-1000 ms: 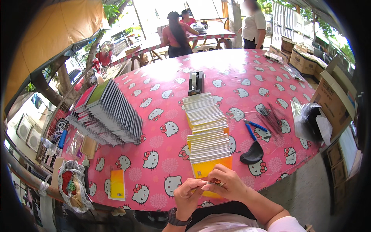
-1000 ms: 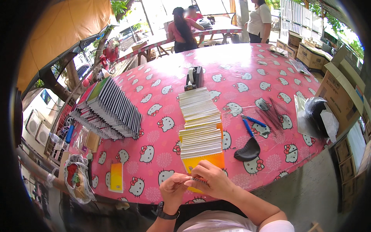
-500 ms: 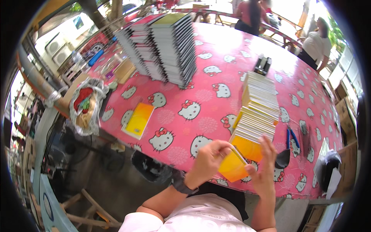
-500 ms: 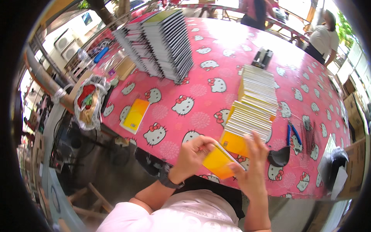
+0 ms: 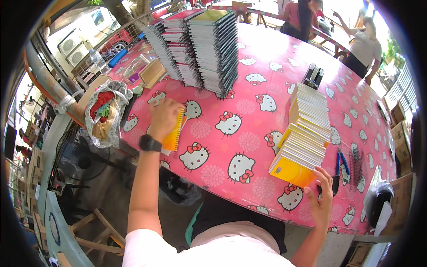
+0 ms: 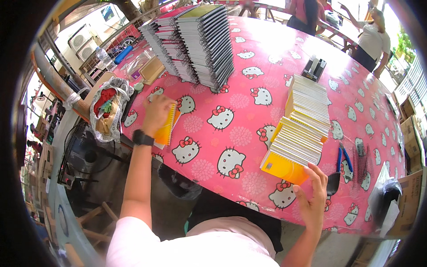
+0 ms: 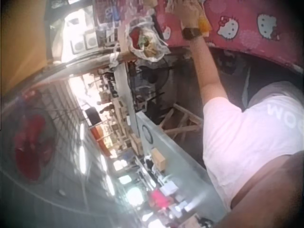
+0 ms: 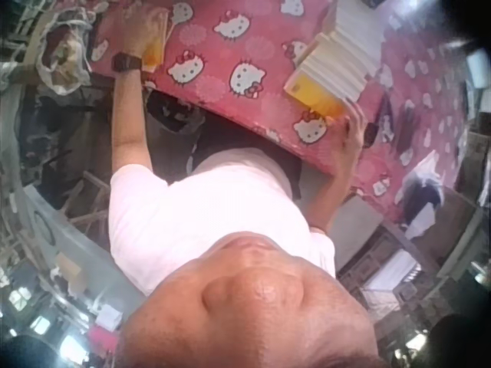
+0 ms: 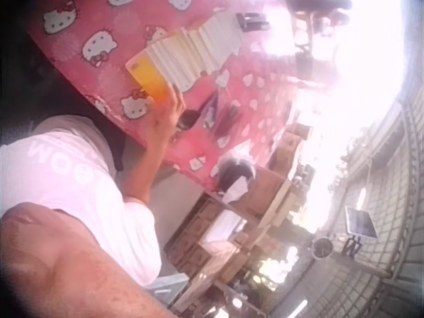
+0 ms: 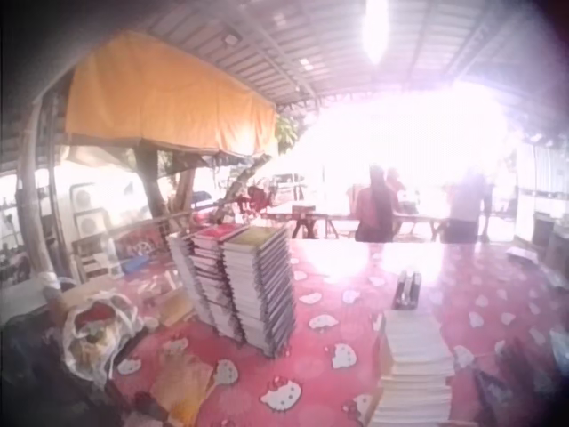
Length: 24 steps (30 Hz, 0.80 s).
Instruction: The person retrieves yellow notepads from a cardboard box and places them on a pink Hello Kitty table. They then use a handheld stapler to attach spiral bindings to the notepads one by one, stacking the finished notebooks on the table.
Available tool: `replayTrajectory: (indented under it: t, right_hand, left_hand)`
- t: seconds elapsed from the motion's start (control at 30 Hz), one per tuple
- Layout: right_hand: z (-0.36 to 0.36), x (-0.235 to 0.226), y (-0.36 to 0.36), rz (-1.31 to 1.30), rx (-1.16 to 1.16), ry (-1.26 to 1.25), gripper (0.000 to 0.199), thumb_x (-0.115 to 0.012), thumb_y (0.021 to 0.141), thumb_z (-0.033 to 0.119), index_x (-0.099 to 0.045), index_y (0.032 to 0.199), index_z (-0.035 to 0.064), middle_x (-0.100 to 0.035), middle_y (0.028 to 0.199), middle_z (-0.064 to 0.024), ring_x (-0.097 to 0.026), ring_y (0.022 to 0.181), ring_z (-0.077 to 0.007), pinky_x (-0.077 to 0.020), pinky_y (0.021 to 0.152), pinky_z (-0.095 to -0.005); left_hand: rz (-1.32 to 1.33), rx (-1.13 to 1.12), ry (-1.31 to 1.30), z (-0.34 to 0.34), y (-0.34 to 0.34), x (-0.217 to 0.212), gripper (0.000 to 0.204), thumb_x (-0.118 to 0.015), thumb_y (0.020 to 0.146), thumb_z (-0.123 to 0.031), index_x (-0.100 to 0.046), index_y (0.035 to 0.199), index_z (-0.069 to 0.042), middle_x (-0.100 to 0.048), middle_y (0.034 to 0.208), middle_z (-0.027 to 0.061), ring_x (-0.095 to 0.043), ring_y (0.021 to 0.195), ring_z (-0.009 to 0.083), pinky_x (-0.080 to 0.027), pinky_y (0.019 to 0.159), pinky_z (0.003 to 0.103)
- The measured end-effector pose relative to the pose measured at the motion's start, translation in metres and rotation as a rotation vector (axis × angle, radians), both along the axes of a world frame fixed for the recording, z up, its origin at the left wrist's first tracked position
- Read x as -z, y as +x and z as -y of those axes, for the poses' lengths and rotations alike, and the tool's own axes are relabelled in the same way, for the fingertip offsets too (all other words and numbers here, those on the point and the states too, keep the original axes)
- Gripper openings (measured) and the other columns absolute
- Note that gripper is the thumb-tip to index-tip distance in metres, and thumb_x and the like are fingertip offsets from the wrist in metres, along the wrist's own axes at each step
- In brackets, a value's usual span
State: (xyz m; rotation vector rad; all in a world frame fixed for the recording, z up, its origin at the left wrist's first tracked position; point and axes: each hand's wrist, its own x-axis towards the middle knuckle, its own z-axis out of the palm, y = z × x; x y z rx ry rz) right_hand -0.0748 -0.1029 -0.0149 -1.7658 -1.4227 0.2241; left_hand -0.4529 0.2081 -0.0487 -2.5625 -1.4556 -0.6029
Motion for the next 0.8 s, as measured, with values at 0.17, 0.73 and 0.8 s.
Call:
replayTrajectory:
  t: [0.17,0.73,0.8]
  right_hand:
    - [-0.007,0.017,0.018,0.275,0.065,0.086,0.036,-0.067,0.080,0.015,-0.059,0.113,0.0037,-0.054,0.123,-0.0135,-0.048,0.112,-0.0331,-0.0376,0.095,-0.0416]
    - [-0.026,0.020,0.009,0.175,-0.056,0.221,0.017,-0.072,0.070,0.008,-0.061,0.083,0.0105,-0.058,0.081,-0.0042,-0.056,0.087,-0.0256,-0.0415,0.078,-0.0383]
    - [-0.018,0.012,0.001,-0.048,-0.073,0.271,0.013,-0.071,0.076,0.007,-0.062,0.085,0.0080,-0.058,0.079,-0.0041,-0.059,0.079,-0.0192,-0.0461,0.070,-0.0317]
  left_hand:
    - [-0.025,-0.192,-0.159,-0.013,0.015,0.065,0.040,-0.041,0.096,-0.032,-0.048,0.133,-0.019,-0.043,0.138,0.0091,-0.032,0.133,0.0301,-0.020,0.103,0.064]
    - [0.884,0.717,-0.417,0.156,0.209,0.007,0.055,-0.074,0.079,-0.021,-0.051,0.127,-0.007,-0.055,0.123,0.0130,-0.053,0.114,0.0261,-0.041,0.097,0.038]
    - [0.933,0.715,-0.650,0.173,0.210,0.022,0.042,-0.071,0.083,-0.015,-0.053,0.120,-0.006,-0.059,0.113,0.0101,-0.058,0.102,0.0202,-0.046,0.088,0.032]
